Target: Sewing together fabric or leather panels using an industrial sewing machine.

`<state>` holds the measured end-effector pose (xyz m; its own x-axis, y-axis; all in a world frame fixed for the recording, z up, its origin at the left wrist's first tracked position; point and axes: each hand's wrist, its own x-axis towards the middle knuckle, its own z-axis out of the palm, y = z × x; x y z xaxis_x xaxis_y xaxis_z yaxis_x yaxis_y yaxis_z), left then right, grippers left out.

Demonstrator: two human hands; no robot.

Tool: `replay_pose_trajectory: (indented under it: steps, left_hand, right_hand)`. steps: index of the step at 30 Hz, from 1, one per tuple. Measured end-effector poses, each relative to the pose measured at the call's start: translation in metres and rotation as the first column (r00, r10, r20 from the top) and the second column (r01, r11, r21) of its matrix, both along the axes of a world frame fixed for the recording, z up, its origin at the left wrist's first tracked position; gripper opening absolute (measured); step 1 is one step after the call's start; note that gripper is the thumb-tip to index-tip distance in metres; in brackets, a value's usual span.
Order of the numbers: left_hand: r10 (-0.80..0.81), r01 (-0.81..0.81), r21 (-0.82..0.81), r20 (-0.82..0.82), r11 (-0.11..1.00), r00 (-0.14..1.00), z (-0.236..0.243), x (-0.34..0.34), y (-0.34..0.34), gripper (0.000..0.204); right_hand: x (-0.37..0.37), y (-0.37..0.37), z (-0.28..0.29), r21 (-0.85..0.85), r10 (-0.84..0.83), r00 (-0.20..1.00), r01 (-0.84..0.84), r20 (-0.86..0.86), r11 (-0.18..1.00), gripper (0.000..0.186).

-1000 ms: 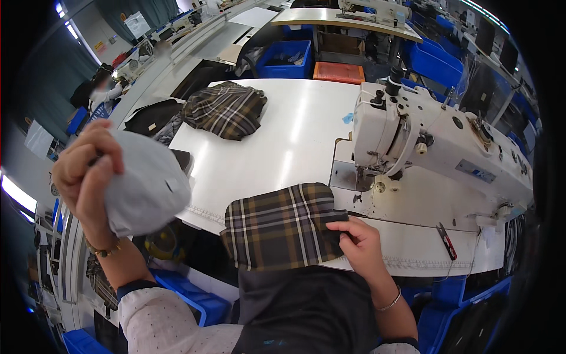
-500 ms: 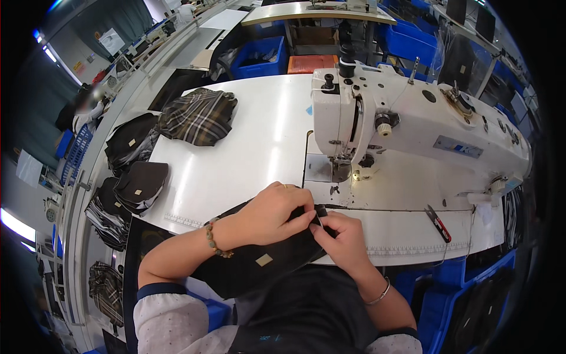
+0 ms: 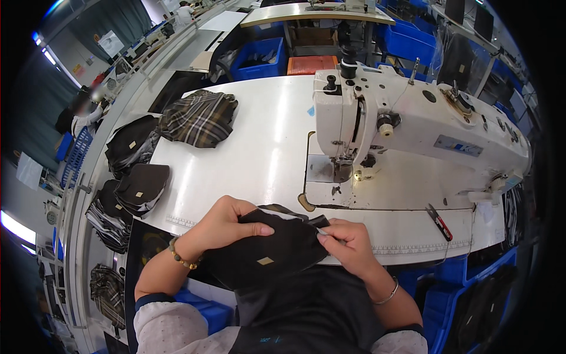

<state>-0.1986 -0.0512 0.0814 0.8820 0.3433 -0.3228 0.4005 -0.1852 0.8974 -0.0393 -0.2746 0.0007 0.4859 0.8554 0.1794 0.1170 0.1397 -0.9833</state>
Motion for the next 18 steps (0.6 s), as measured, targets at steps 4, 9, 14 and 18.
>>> replay_pose_trajectory:
  steps: [4, 9, 14, 18]
  left_hand:
    - [-0.215, 0.165, 0.435, 0.066, 0.885, 0.974, 0.017, 0.002, -0.008, 0.032]
    - [-0.205, 0.193, 0.441, -0.021, 0.876, 0.979, -0.008, 0.024, -0.004, 0.036]
    - [-0.255, 0.213, 0.171, 0.284, 0.962, 0.924, -0.037, 0.052, 0.004, 0.029]
    - [-0.317, 0.317, 0.003, 0.047, 0.948, 0.947, -0.016, 0.087, 0.016, 0.024]
  right_hand:
    - [0.007, -0.010, 0.015, -0.088, 0.101, 0.985, -0.089, 0.138, 0.992, 0.011]
    - [0.034, 0.003, 0.014, -0.038, 0.021, 0.994, -0.017, 0.103, 0.999, 0.016]
    - [0.063, 0.013, 0.015, -0.114, 0.095, 0.969, -0.071, 0.226, 0.991, 0.016]
    - [0.083, 0.022, 0.022, -0.237, 0.152, 0.960, -0.096, 0.233, 0.967, 0.015]
